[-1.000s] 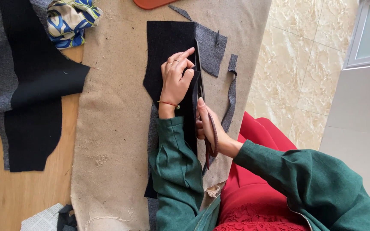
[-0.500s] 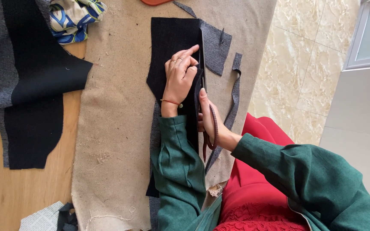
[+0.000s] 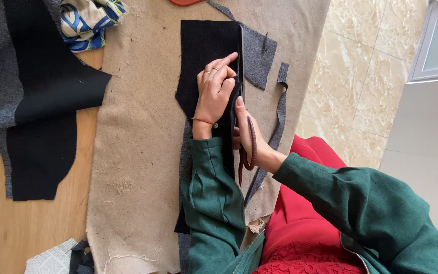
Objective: Cutting fabric pieces according to a pattern using large scissors and organizing the cut components on a workbench.
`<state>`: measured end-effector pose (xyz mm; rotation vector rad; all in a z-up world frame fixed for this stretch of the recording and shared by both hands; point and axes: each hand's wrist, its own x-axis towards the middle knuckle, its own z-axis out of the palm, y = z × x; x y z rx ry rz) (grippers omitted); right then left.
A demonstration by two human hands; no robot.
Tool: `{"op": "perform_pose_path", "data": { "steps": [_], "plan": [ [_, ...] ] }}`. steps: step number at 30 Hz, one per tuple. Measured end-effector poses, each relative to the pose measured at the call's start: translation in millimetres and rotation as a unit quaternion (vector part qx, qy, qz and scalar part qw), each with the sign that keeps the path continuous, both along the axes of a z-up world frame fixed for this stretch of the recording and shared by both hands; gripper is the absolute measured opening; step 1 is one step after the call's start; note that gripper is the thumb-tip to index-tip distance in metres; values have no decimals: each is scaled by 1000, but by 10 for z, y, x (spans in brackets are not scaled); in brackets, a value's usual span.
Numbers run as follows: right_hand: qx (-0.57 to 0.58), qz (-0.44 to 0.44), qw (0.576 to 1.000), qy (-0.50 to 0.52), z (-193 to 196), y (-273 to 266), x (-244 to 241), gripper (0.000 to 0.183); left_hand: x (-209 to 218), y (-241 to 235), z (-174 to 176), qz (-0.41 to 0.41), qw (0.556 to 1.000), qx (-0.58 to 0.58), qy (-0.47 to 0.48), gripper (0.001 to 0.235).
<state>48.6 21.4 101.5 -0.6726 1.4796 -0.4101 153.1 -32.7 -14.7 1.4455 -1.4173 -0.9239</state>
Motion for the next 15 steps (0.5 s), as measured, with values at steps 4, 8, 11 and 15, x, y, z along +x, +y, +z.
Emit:
{"op": "perform_pose_path", "data": {
  "steps": [4, 8, 11, 15],
  "plan": [
    [-7, 3, 1000, 6, -212, -19, -60, 64, -5, 8, 7, -2, 1000, 4, 4, 12],
    [-9, 1, 1000, 10, -318, -42, -123, 66, -3, 10, 41, 3, 1000, 2, 3, 12],
    [-4, -2, 1000, 9, -372, -30, -135, 67, 1, 17, 50, 2, 1000, 0, 3, 11],
    [-25, -2, 1000, 5, -391, -77, -117, 66, 8, 17, 63, 2, 1000, -3, 3, 11]
  ]
}}
